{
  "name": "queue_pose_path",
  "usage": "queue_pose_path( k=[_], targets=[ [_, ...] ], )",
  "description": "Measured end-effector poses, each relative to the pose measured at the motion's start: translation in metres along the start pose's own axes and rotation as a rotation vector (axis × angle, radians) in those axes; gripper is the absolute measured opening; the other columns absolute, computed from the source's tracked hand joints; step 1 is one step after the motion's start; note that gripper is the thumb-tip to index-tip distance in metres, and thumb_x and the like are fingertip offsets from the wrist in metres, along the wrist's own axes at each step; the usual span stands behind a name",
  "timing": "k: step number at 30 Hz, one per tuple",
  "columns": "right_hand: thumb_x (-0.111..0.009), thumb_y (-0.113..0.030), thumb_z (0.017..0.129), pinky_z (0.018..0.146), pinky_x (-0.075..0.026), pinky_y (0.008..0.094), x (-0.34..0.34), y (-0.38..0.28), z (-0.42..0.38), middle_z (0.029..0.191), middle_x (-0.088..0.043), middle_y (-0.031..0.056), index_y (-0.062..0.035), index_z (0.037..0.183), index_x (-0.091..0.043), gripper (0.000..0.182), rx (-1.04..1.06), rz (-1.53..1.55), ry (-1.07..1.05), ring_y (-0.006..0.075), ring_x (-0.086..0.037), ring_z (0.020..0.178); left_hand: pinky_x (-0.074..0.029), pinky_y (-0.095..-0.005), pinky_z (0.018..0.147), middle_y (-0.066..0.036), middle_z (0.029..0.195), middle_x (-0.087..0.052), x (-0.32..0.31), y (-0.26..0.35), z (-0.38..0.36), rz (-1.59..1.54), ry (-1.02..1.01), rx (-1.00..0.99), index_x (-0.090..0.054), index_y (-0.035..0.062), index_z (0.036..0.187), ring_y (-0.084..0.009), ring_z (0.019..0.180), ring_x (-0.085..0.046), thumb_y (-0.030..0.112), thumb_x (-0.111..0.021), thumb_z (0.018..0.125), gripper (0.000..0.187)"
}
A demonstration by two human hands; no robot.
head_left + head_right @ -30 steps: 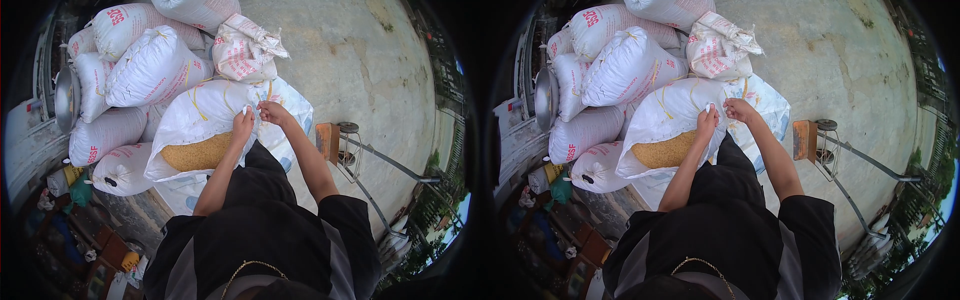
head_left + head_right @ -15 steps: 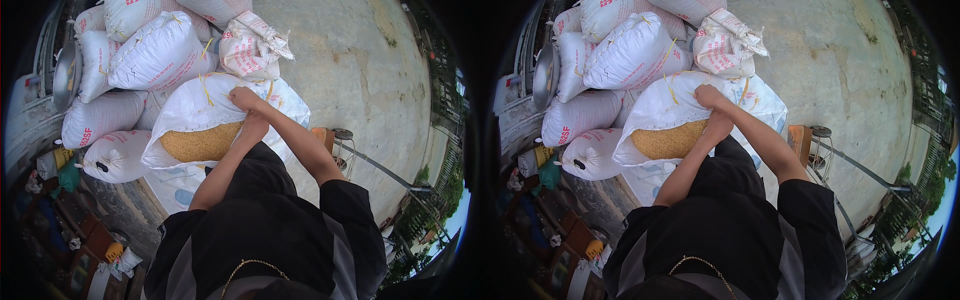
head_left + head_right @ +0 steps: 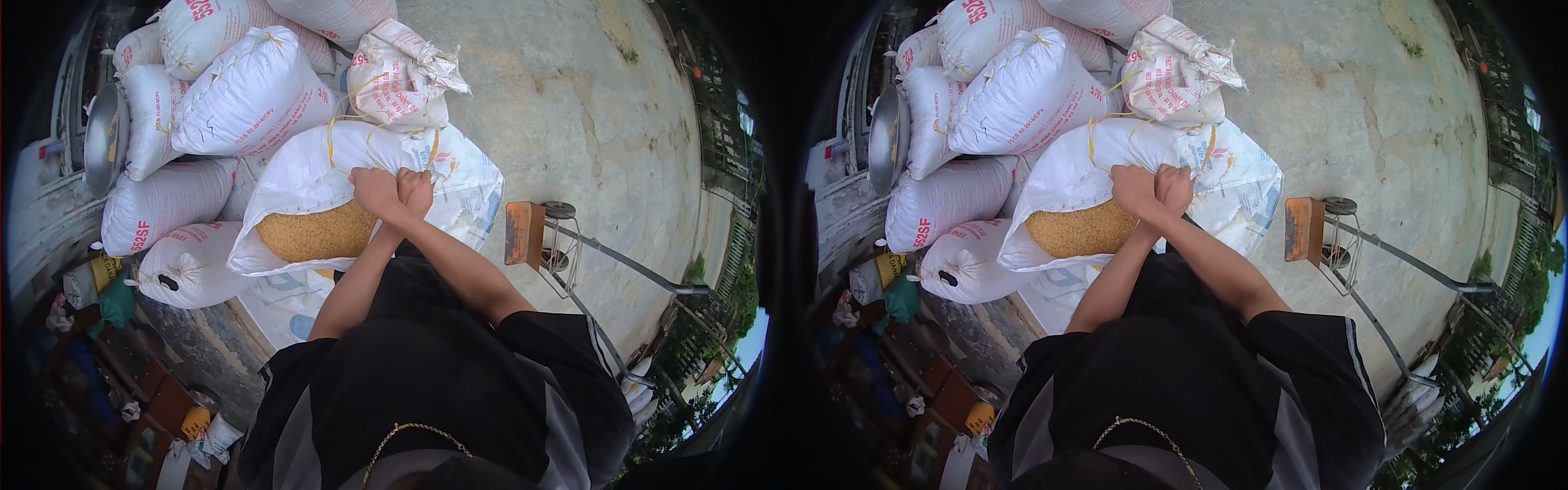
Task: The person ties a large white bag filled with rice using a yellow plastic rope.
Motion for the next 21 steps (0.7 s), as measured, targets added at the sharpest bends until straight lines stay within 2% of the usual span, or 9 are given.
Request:
queue_pose_path(
  k=[4, 5, 7, 8, 10, 11, 15, 17, 21],
  targets=[
    [-0.054, -0.024, 0.094, 0.069, -0.050, 0.0498, 0.017, 0.004, -0.001, 0.074, -0.066, 0.0217, -0.0024, 0.086, -0.066, 0.026, 0.023, 0.162, 0.148, 0.0397, -0.067, 0.077, -0.042, -0.0433, 0.090, -0.020, 0.103, -0.063, -0.005, 0.002, -0.007, 0.095, -0.212, 0.051, -0.061, -0.0011, 0.096, -0.0314, 0.107, -0.057, 0.013, -0.066, 0.078, 0.023],
    [-0.054, -0.024, 0.094, 0.069, -0.050, 0.0498, 0.021, 0.010, 0.005, 0.074, -0.066, 0.0217, -0.0024, 0.086, -0.066, 0.026, 0.025, 0.167, 0.152, 0.0397, -0.067, 0.077, -0.042, -0.0433, 0.090, -0.020, 0.103, -0.063, 0.000, 0.005, -0.011, 0.101, -0.213, 0.047, -0.061, -0.0011, 0.096, -0.0314, 0.107, -0.057, 0.013, -0.066, 0.078, 0.023],
    [-0.053, -0.025, 0.096, 0.057, -0.046, 0.0393, 0.033, 0.026, 0.018, 0.064, -0.061, 0.0145, -0.0031, 0.084, -0.061, 0.027, 0.034, 0.446, 0.179, 0.0277, -0.059, 0.056, -0.036, -0.0459, 0.103, -0.023, 0.125, -0.053, 0.026, 0.019, -0.022, -0.074, 0.036, -0.055, -0.056, -0.0050, 0.119, -0.0339, 0.126, -0.045, 0.012, -0.064, 0.082, 0.041],
    [-0.053, -0.025, 0.096, 0.057, -0.046, 0.0393, 0.039, 0.031, 0.024, 0.064, -0.061, 0.0145, -0.0031, 0.084, -0.061, 0.027, 0.036, 0.452, 0.181, 0.0277, -0.059, 0.056, -0.036, -0.0459, 0.103, -0.023, 0.125, -0.053, 0.031, 0.021, -0.026, -0.068, 0.034, -0.058, -0.056, -0.0050, 0.119, -0.0339, 0.126, -0.045, 0.012, -0.064, 0.082, 0.041],
    [-0.051, -0.026, 0.098, 0.051, -0.039, 0.0317, 0.039, 0.042, 0.030, 0.058, -0.057, 0.0084, -0.0034, 0.077, -0.059, 0.033, -0.118, 0.983, -0.070, 0.0164, -0.056, 0.053, -0.030, -0.0456, 0.110, -0.025, 0.130, -0.048, 0.039, 0.025, -0.033, -0.090, -0.039, -0.036, -0.049, -0.0056, 0.131, -0.0359, 0.129, -0.042, 0.008, -0.061, 0.084, 0.050],
    [-0.048, -0.027, 0.101, 0.051, -0.034, 0.0267, 0.050, 0.037, 0.028, 0.055, -0.046, 0.0004, -0.0044, 0.080, -0.057, 0.032, -0.131, 1.146, -0.091, 0.0087, -0.042, 0.051, -0.033, -0.0452, 0.107, -0.023, 0.125, -0.053, 0.063, 0.033, -0.034, -0.119, 0.026, -0.009, -0.055, -0.0054, 0.123, -0.0353, 0.127, -0.045, 0.007, -0.059, 0.088, 0.037],
    [-0.046, -0.024, 0.103, 0.052, -0.034, 0.0275, 0.051, 0.047, 0.051, 0.055, -0.036, -0.0024, -0.0034, 0.087, -0.054, 0.027, -0.101, 1.492, -0.190, 0.0107, -0.032, 0.051, -0.043, -0.0429, 0.097, -0.021, 0.116, -0.060, 0.090, -0.002, -0.036, -0.220, 0.139, 0.188, -0.061, -0.0036, 0.114, -0.0340, 0.114, -0.057, 0.006, -0.059, 0.089, 0.027],
    [-0.045, -0.024, 0.103, 0.052, -0.035, 0.0275, 0.044, 0.054, 0.066, 0.056, -0.037, -0.0019, -0.0037, 0.087, -0.054, 0.027, -0.109, 1.537, -0.195, 0.0112, -0.035, 0.052, -0.051, -0.0387, 0.081, -0.017, 0.101, -0.066, 0.094, -0.052, -0.023, -0.319, 0.365, 0.525, -0.066, -0.0032, 0.104, -0.0294, 0.091, -0.067, 0.010, -0.062, 0.090, 0.020],
    [-0.045, -0.025, 0.103, 0.052, -0.039, 0.0279, 0.044, 0.057, 0.074, 0.057, -0.043, 0.0004, -0.0044, 0.088, -0.054, 0.028, -0.212, 1.530, -0.185, 0.0134, -0.047, 0.055, -0.051, -0.0392, 0.074, -0.015, 0.091, -0.069, 0.079, -0.095, 0.020, -0.284, 0.183, 0.502, -0.070, 0.0008, 0.098, -0.0321, 0.081, -0.067, 0.014, -0.068, 0.084, 0.019]
  ],
)
Point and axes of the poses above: each hand's wrist, its own z-axis towards the middle knuckle, its own x-axis out of the back of the hand, y = z × x, the point moved 6 cm from there along z, towards the middle knuckle
